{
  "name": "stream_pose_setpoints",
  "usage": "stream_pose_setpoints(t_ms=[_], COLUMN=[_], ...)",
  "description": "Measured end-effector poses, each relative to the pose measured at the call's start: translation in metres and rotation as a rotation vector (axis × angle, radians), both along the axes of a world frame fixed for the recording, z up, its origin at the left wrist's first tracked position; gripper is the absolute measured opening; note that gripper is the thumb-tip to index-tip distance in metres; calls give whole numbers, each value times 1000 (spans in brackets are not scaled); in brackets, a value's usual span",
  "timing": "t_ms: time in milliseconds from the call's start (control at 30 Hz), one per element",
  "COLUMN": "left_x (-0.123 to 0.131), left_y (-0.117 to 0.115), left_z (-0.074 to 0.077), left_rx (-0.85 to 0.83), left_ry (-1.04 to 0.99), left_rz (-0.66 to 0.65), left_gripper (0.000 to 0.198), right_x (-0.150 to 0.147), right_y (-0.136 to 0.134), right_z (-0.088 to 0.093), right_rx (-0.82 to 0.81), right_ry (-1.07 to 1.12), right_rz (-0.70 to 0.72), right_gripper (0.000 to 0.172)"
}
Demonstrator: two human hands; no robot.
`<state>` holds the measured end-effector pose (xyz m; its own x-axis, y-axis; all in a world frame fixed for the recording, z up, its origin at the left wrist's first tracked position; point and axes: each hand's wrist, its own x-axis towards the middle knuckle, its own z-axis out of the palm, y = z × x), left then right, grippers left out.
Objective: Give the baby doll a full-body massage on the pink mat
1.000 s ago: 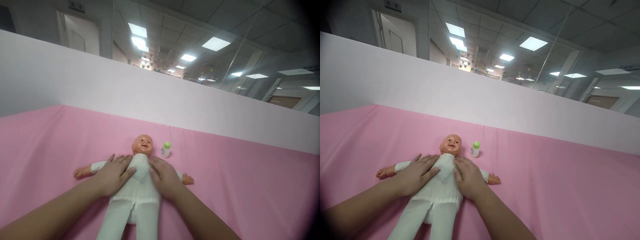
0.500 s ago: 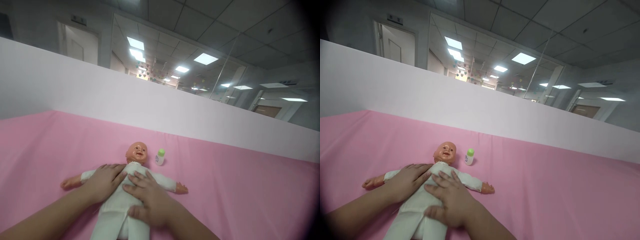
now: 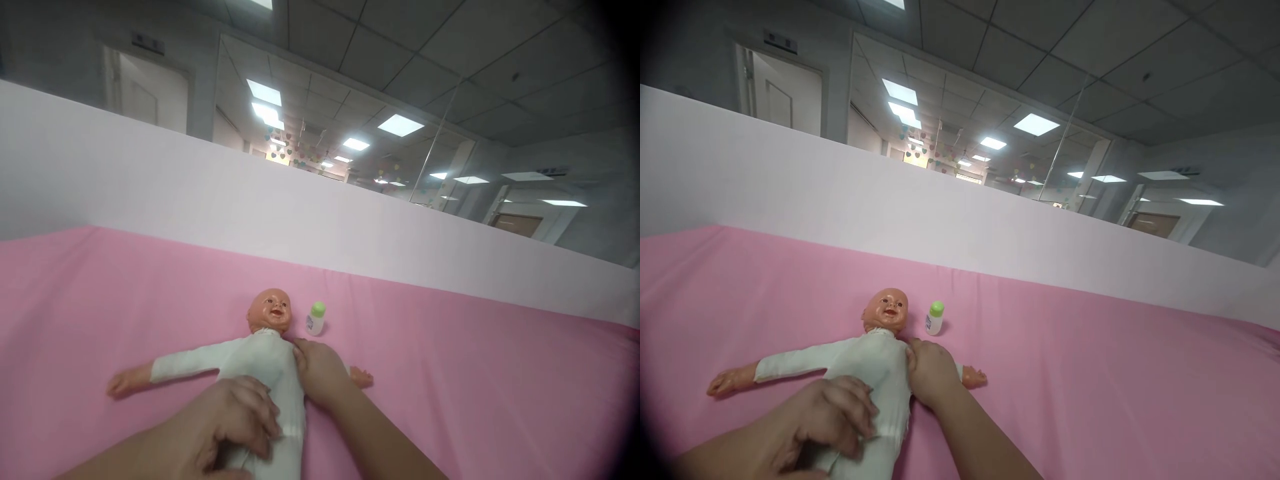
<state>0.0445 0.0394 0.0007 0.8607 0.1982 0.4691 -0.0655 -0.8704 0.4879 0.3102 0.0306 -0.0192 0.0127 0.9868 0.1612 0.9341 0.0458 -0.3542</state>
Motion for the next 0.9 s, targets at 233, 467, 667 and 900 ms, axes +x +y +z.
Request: stream_pose_setpoints(t_ms=[233,467,667,900], left_x=[10,8,3,5], left_y=[4,59,78,79], left_z=[8,-14,-10,-13], left_rx=[41,49,-66,-57], left_ry=[269,245,230,251], left_rz=[161,507,629,678], left_gripper=[57,60,50,51], right_x=[0,-4,-21,-54], right_y=[-3,-7,-33,-44], right_z=[0,5,5,-21], right_rx=[-4,23,276,88], right_ry=[25,95,187,181], right_rz=[29,51,391,1017], right_gripper=[44,42,41,40])
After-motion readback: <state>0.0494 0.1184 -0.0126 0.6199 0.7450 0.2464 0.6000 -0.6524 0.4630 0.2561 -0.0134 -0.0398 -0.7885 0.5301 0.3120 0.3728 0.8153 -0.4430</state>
